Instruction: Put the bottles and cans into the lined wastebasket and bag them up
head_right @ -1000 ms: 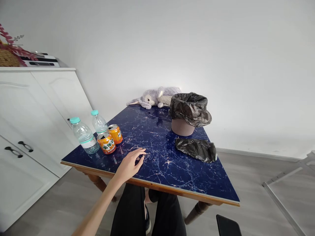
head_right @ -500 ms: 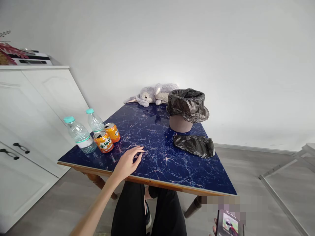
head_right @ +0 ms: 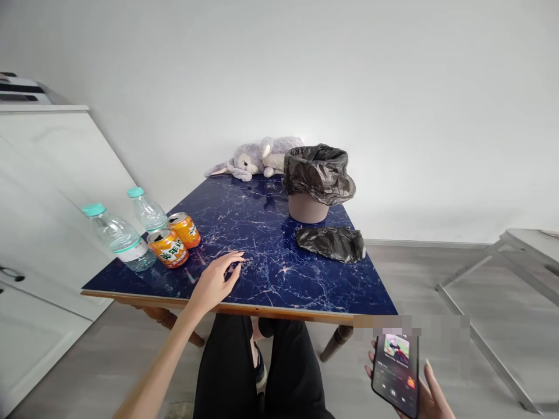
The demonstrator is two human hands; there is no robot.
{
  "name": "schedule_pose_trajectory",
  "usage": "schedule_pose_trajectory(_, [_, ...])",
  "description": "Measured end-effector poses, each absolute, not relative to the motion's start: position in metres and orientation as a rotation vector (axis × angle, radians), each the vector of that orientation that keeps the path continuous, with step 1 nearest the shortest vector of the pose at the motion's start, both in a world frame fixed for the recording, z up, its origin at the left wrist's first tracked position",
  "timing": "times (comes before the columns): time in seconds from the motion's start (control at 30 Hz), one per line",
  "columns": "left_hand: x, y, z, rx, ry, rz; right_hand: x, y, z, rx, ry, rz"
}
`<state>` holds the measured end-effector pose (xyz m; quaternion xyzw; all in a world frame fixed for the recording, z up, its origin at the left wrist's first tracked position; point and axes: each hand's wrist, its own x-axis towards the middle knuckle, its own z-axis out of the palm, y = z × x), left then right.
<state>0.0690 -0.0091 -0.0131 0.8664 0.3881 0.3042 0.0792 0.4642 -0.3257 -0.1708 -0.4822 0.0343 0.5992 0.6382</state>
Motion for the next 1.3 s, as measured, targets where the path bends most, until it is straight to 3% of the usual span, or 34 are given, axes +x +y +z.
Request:
schedule_pose_trajectory(0.73, [0.071,-0.006,-0.012,2.594,1.183,0.877,0.446,-0.321,-0.155,-1.271,-0.239,1.253])
schedule_pose_trajectory(0.97, [0.07,-0.005,-0.014,2.587,1.168,0.897,0.446,-0.324,-0.147,-1.016,-0.245,1.338])
schedule_pose_trajectory(1.3, [0.07,-0.005,-0.014,2.59,1.17,0.883,0.453,-0.324,-0.153,-1.045,-0.23,1.351])
